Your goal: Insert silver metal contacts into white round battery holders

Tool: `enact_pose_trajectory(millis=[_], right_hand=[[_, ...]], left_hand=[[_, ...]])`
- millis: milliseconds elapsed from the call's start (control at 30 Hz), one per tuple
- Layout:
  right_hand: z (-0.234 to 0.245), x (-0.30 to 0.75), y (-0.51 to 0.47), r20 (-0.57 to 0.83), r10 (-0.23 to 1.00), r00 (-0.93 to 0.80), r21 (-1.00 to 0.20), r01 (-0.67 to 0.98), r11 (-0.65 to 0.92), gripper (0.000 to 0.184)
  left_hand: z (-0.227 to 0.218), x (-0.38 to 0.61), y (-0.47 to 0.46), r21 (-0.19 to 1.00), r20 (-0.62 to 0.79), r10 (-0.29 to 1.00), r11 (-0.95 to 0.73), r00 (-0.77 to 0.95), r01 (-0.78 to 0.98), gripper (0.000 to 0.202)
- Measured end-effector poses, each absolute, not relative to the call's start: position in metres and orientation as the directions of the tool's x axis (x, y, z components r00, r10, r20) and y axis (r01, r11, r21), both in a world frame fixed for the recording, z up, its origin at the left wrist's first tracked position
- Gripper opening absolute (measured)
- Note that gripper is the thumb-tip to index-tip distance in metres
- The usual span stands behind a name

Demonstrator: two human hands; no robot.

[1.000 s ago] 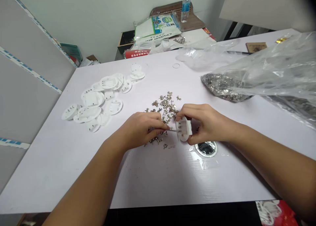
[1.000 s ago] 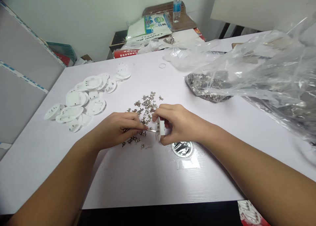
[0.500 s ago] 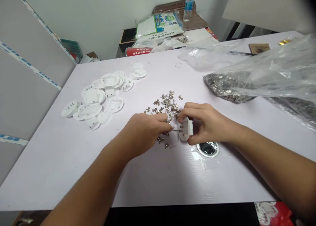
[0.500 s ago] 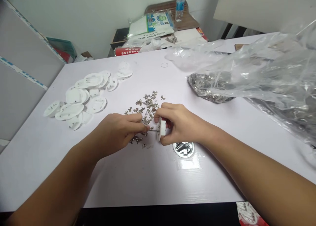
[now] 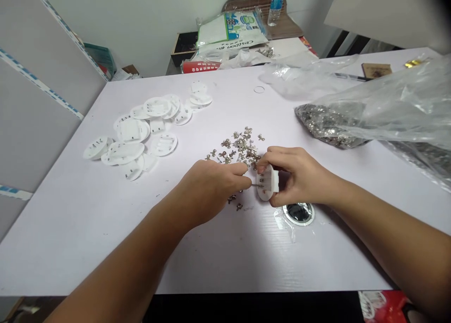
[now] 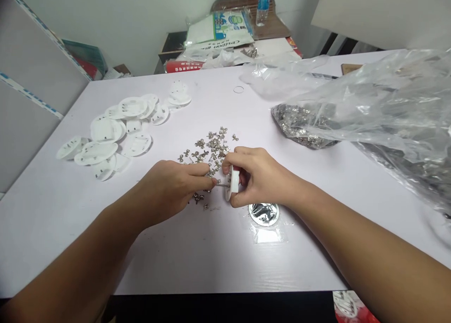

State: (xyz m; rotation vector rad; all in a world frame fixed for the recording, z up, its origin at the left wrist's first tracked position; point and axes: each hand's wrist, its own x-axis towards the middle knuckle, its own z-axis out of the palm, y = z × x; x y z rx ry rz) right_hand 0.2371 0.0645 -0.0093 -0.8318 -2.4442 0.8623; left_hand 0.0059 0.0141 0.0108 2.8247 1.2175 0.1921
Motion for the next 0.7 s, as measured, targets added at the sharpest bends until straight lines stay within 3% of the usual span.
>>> enact_pose_trajectory(millis=[700], right_hand=[[-0.012,0.239,0.066,0.208,0.628,-0.75,-0.665,0.362,0.653,0.035]], left_hand=[[0.0,0.005,0.015,0.124,0.15,0.701,-0.713,0.697,0.69,0.029]])
